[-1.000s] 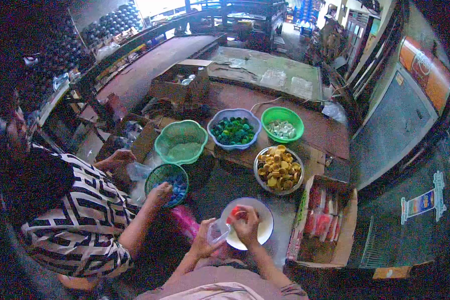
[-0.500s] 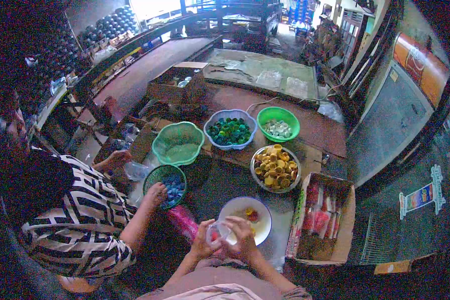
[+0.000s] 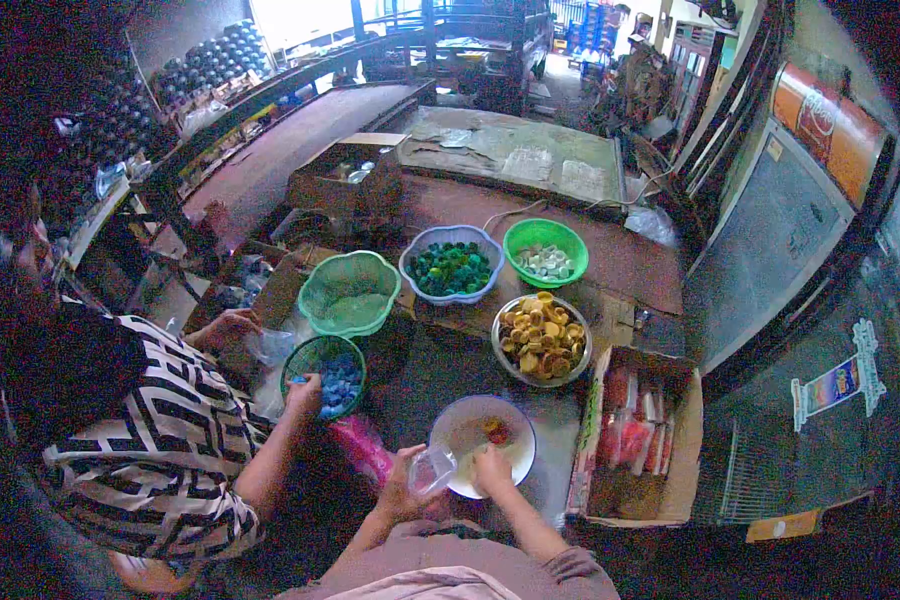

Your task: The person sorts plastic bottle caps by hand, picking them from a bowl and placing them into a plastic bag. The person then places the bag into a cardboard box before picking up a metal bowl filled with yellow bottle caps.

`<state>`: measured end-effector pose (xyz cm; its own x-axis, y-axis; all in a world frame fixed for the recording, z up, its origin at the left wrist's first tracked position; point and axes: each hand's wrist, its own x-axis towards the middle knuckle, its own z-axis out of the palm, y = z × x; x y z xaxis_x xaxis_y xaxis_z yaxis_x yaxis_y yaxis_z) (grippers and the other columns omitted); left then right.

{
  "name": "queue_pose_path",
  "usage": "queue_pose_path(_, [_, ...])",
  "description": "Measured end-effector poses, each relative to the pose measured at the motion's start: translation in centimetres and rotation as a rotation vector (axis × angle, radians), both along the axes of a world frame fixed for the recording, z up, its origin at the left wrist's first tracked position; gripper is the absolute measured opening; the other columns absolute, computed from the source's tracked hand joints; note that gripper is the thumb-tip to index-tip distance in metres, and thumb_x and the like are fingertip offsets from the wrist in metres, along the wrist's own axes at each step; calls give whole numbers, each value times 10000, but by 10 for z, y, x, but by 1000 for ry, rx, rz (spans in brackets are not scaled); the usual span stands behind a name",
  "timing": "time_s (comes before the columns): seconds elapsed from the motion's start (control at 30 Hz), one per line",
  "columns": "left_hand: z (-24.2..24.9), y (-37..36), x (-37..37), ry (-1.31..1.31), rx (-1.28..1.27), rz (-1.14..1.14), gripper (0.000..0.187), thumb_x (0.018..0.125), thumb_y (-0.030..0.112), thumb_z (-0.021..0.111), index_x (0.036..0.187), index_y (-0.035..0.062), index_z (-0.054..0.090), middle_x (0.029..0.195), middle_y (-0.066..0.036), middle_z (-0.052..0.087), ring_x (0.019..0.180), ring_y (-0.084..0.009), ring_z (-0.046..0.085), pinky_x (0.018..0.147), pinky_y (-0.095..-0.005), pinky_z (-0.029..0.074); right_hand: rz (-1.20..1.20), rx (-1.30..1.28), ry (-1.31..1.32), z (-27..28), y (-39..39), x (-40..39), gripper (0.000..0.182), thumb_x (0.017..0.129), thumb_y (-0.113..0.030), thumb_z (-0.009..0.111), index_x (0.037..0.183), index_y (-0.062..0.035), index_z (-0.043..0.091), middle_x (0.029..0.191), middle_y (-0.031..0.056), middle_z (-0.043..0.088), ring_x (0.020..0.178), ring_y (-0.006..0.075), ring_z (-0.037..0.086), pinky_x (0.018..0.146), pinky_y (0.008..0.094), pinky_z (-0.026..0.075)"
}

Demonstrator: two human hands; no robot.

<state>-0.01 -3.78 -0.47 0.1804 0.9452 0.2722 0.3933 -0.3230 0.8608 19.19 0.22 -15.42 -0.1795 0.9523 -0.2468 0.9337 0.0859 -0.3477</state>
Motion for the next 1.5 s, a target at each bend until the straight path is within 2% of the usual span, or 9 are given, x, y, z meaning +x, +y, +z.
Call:
queue_pose_path(0.37, [-1,4,-2,78,63,10,726,582,181,752,1167,43,345,1039,-138,448,971,-272,479,826,-365,409,58,74,42,22,-1,-7,97,655,-52,546,691,-25,632,873,177,570,804,315,579,704,411,478])
queue_pose_path(0.57, [-4,9,-4,10,12,-5,688,596,179,734,1158,17,369,1046,-158,441,975,-299,468,851,-373,393,103,-25,108,33,3,3,211,566,-70,617,776,-58,637,816,174,590,778,300,582,679,369,471])
queue_pose_path(0.8, [-6,11,-5,9,-29,-7,691,599,190,728,1164,30,365,1056,-161,441,990,-307,459,861,-374,387,105,73,222,-3,10,18,151,650,-77,558,787,-49,617,829,165,580,779,307,570,684,400,463])
queue_pose_path(0.9, [0,13,-4,45,8,-8,705,594,170,737,1166,27,352,1070,-146,445,1003,-273,475,847,-363,405,-180,-12,623,25,20,23,179,647,-51,654,814,-13,604,776,107,603,727,190,588,670,288,468])
queue_pose_path(1.0, [-6,10,-2,66,-34,-8,709,599,157,739,1169,29,337,1076,-138,448,994,-252,493,844,-358,414,-366,-194,1428,106,20,20,192,705,-39,640,882,-19,569,779,44,595,739,148,580,671,252,463])
queue_pose_path(1.1, [-4,10,-1,82,-23,-20,712,605,150,736,1175,35,326,1080,-137,449,985,-251,499,842,-355,417,-253,-173,1608,162,14,7,250,711,3,630,938,-19,529,801,20,579,764,136,573,697,247,467])
queue_pose_path(1.33, [-19,7,2,-125,-86,-56,683,595,201,738,1143,23,370,1033,-171,445,964,-313,470,842,-371,395,32,-305,1008,226,-7,-30,184,700,-14,627,868,-33,555,855,31,567,841,104,553,697,232,467])
queue_pose_path(1.43, [-2,5,2,-33,-21,-32,677,604,198,731,1144,15,367,1031,-173,444,965,-308,471,838,-363,396,91,92,966,219,-4,-26,177,686,-47,623,855,-38,569,838,59,578,782,137,600,609,250,499])
queue_pose_path(1.5, [-3,4,3,-26,-4,-30,674,608,194,727,1147,11,365,1032,-172,443,968,-304,471,838,-361,397,35,14,1017,221,-6,-28,173,686,-56,625,849,-33,572,836,68,577,772,141,597,596,251,498])
